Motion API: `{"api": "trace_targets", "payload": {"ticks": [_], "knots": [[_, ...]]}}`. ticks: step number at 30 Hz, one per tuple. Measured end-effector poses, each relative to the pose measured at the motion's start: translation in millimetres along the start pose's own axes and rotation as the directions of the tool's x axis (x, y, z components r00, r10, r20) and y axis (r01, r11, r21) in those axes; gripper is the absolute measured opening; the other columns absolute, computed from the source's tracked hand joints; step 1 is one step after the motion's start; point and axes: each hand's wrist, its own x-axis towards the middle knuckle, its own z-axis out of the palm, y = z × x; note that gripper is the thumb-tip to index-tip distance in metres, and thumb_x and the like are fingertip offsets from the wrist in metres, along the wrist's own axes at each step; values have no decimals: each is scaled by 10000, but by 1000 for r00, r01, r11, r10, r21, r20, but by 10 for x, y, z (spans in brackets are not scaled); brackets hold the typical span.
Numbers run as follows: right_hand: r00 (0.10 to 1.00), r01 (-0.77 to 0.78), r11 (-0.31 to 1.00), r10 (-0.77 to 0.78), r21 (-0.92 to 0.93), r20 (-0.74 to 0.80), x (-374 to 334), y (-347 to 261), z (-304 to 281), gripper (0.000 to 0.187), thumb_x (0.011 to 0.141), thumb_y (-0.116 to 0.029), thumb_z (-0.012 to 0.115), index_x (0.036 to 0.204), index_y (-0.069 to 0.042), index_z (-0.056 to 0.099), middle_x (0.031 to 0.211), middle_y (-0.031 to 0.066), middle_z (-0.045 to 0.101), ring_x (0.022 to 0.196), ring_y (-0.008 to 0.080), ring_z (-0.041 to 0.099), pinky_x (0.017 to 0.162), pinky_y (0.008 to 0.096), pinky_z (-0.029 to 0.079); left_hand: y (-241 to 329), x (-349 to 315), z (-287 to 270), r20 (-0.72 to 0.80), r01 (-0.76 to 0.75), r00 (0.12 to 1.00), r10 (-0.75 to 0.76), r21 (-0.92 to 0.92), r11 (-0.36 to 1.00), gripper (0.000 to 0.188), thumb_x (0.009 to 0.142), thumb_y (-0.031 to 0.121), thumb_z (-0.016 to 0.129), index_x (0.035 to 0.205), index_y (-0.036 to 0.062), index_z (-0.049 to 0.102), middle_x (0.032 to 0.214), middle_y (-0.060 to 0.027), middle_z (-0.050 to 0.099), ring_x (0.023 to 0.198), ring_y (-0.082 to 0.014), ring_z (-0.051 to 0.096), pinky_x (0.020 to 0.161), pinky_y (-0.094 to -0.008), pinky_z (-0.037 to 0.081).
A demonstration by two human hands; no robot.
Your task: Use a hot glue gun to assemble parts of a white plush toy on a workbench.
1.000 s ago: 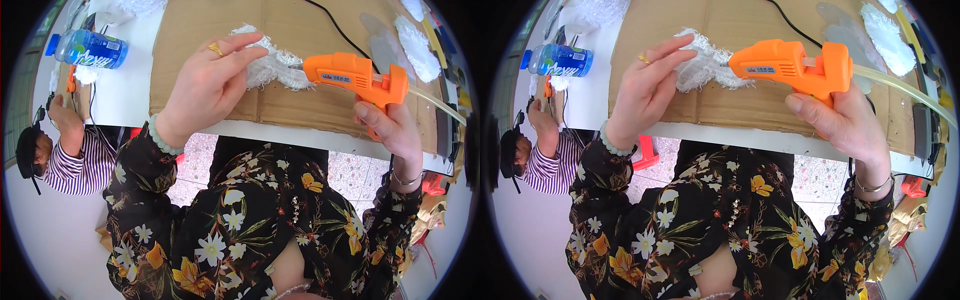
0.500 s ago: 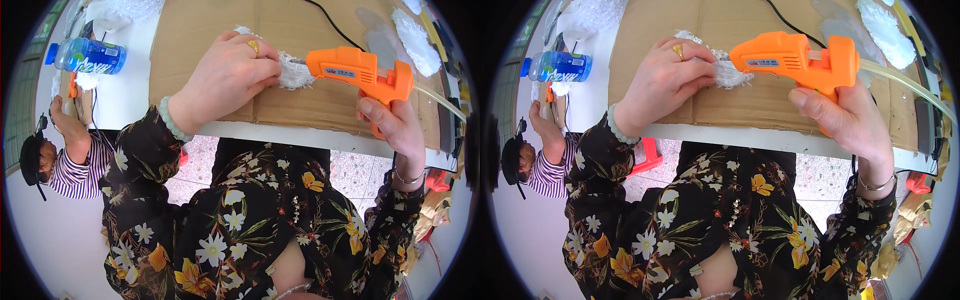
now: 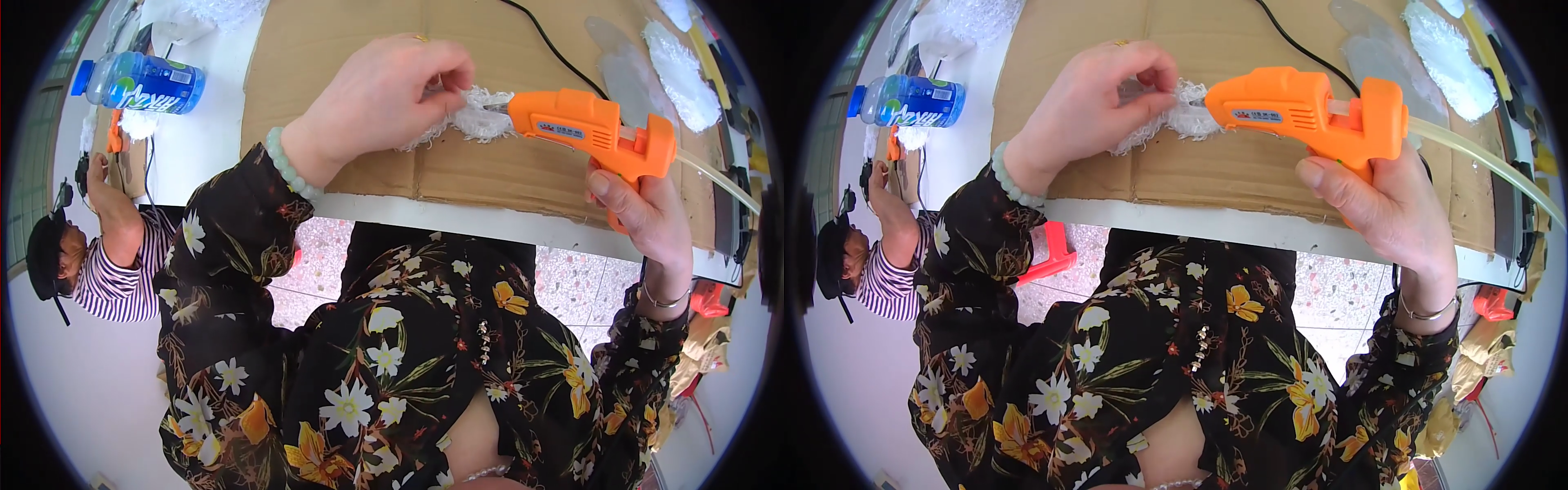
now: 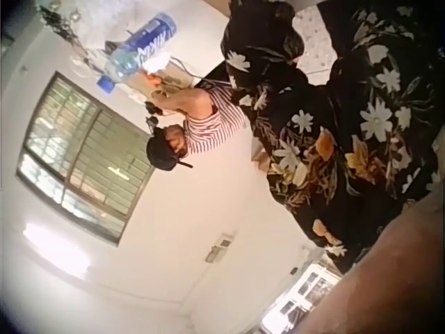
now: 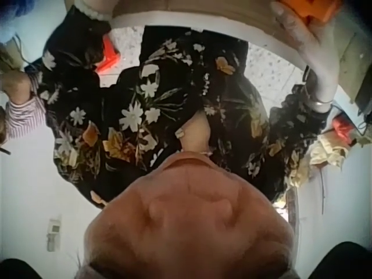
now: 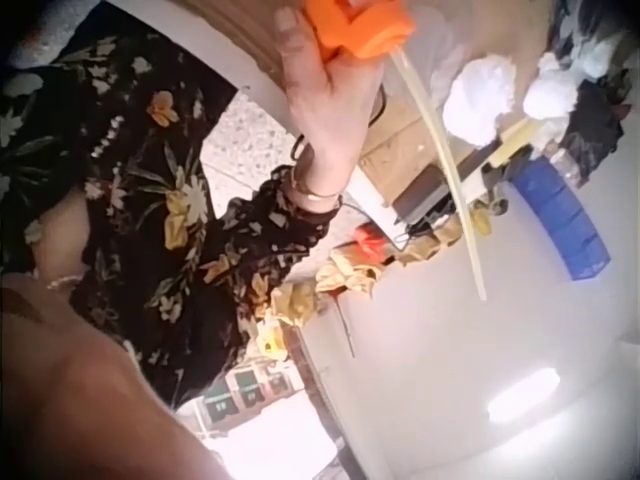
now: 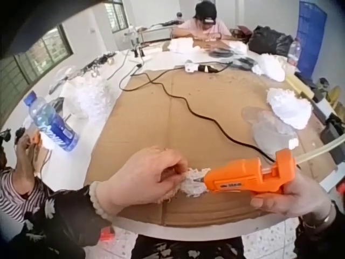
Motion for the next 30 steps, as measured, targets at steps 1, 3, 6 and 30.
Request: {"api": "trace_targets", "payload": {"ticks": [1,3,6,30], "knots": [[999,30,998,-31,-51,-12,3,-23,18,340,820,-125,658,1109,-5,524,805,-18,496,662,58,431,590,213,378,11,-4,-47,47,117,993,-112,-130,985,108,788,91,634,883,54,599,806,-55,632,787,-203,600,712,-309,466],[998,46,993,-51,-109,-38,-10,17,21,351,820,-128,660,1117,-5,522,809,-14,501,668,66,439,602,221,389,-38,4,-23,111,223,974,-200,-266,938,126,836,83,609,955,42,610,861,-48,645,850,-151,615,754,-279,472],[994,97,968,-107,-231,-30,-14,70,37,249,862,-211,615,1021,-44,518,748,-19,525,587,33,432,506,182,337,-94,-57,-88,-42,187,969,-244,-521,833,127,847,76,572,951,22,623,859,-56,671,811,-132,623,740,-242,473],[996,15,997,-9,-72,84,69,-95,10,329,868,-222,603,1099,-26,475,837,20,517,718,106,517,623,244,416,186,-1213,-334,-433,246,631,-643,-674,696,144,800,36,423,683,-6,495,621,-19,471,605,-84,402,570,-218,313]]}}
